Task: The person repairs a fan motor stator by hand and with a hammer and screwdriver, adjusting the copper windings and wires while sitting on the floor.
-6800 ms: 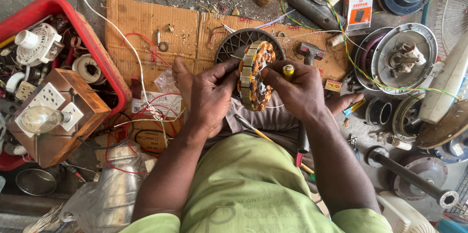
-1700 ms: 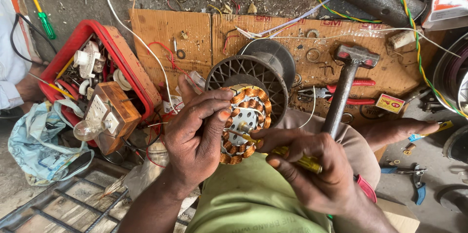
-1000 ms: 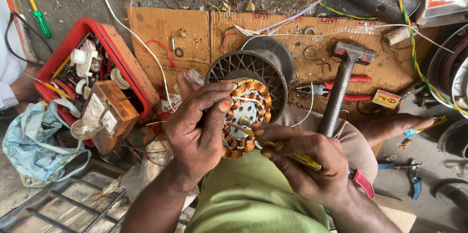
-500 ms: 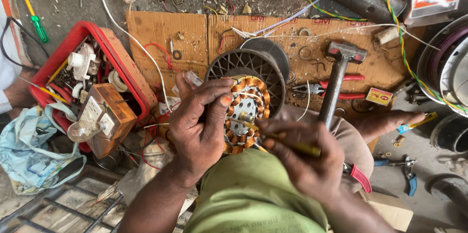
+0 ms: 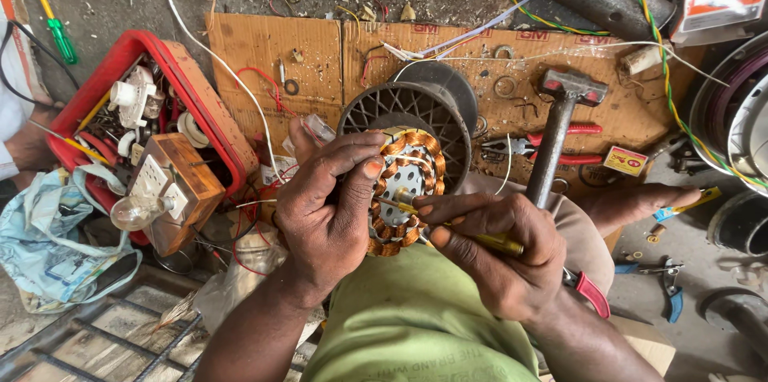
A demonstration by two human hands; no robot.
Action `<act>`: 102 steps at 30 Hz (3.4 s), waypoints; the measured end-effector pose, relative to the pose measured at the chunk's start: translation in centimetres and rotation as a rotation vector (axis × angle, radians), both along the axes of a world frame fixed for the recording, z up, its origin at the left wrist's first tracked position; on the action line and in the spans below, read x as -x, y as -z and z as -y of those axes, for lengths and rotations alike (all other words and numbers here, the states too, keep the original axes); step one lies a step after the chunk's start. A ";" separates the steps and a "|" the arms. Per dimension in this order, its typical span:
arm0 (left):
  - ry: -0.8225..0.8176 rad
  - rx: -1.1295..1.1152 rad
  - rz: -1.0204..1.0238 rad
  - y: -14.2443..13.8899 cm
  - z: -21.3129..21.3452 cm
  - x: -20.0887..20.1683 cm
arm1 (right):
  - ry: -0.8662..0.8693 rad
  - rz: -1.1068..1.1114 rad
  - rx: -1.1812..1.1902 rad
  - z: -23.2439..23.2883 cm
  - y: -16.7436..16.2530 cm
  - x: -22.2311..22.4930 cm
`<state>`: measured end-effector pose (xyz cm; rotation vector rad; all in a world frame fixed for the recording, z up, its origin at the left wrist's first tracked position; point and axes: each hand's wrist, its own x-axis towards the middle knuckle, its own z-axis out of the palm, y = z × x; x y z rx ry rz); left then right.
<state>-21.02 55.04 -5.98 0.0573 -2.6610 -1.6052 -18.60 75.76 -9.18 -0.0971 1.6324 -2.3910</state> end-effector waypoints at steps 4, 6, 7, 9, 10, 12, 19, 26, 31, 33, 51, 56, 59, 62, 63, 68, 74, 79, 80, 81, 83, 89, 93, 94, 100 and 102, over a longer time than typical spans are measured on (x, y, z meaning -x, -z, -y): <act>-0.034 -0.029 0.029 0.2 0.3 0.0 | -0.051 -0.024 -0.013 -0.2 -0.1 0.5; -0.077 -0.134 0.041 0.1 0.6 -0.3 | -0.047 -0.040 0.016 -0.1 -0.3 0.4; -0.102 -0.233 0.036 0.0 0.8 -0.4 | -0.035 -0.033 0.017 0.1 -0.4 0.3; -0.103 -0.296 0.038 -0.5 1.6 -0.9 | -0.015 -0.010 0.015 0.4 -0.8 -0.2; -0.080 -0.260 0.043 -1.0 2.2 -1.3 | -0.008 0.006 0.012 0.7 -1.0 -0.4; -0.046 -0.253 0.057 -1.6 3.1 -1.9 | 0.003 0.037 -0.008 1.2 -1.5 -1.0; 0.047 -0.090 0.018 -2.7 4.5 -3.4 | 0.110 0.015 0.000 1.6 -3.6 -2.9; 0.179 -0.053 -0.016 -4.5 4.8 -3.3 | 0.247 0.122 0.305 -0.9 -4.0 -1.2; 0.271 -0.047 0.004 -5.2 3.5 -2.2 | -0.160 0.146 -0.264 0.0 -3.3 0.5; 0.253 -0.084 0.041 -5.1 2.8 -1.7 | -0.227 0.110 -0.320 0.5 -3.0 1.2; -0.289 -0.096 0.201 -1.5 4.8 -4.2 | -0.113 0.214 -0.310 0.3 0.6 0.5; -0.114 -0.171 0.233 1.9 5.2 -6.1 | -0.125 0.248 -0.359 0.5 1.4 0.4; -0.049 -0.150 0.156 2.6 5.2 -6.3 | -0.145 0.177 -0.329 0.3 1.6 0.8; -0.103 -0.078 0.220 2.6 5.0 -5.8 | -0.151 0.157 -0.297 0.1 1.6 1.2; -0.074 -0.103 0.175 2.6 4.8 -5.5 | -0.151 0.170 -0.288 0.2 1.6 1.3; 0.005 0.056 0.017 2.8 3.5 -5.0 | -0.164 0.170 -0.304 0.3 1.5 1.7; -0.214 -0.078 0.178 3.2 3.5 -6.5 | -0.227 0.073 -0.338 0.4 1.5 2.4; -0.373 -0.199 0.279 3.4 5.2 -6.8 | -0.239 0.012 -0.313 1.0 1.4 2.8; -0.404 -0.239 0.293 3.4 5.4 -6.9 | -0.246 0.000 -0.320 1.0 1.3 2.9; -0.407 -0.247 0.264 3.3 5.4 -6.8 | -0.252 0.007 -0.332 1.1 1.2 2.9; -0.417 -0.266 0.204 3.4 5.6 -6.8 | -0.269 0.017 -0.360 1.4 1.1 3.0; -0.288 -0.183 0.268 2.9 6.6 -6.6 | -0.268 0.012 -0.382 2.5 0.5 3.3; -0.256 -0.283 0.292 2.5 6.8 -6.4 | -0.245 -0.022 -0.393 3.3 -0.1 3.3; -0.249 -0.336 0.288 2.4 6.9 -6.3 | -0.242 -0.022 -0.399 3.5 -0.3 3.3; -0.198 -0.490 0.279 2.1 7.5 -5.8 | -0.283 0.029 -0.464 4.5 -1.3 3.4; -0.163 -0.514 0.271 2.1 7.8 -5.6 | -0.301 0.069 -0.470 4.8 -1.6 3.5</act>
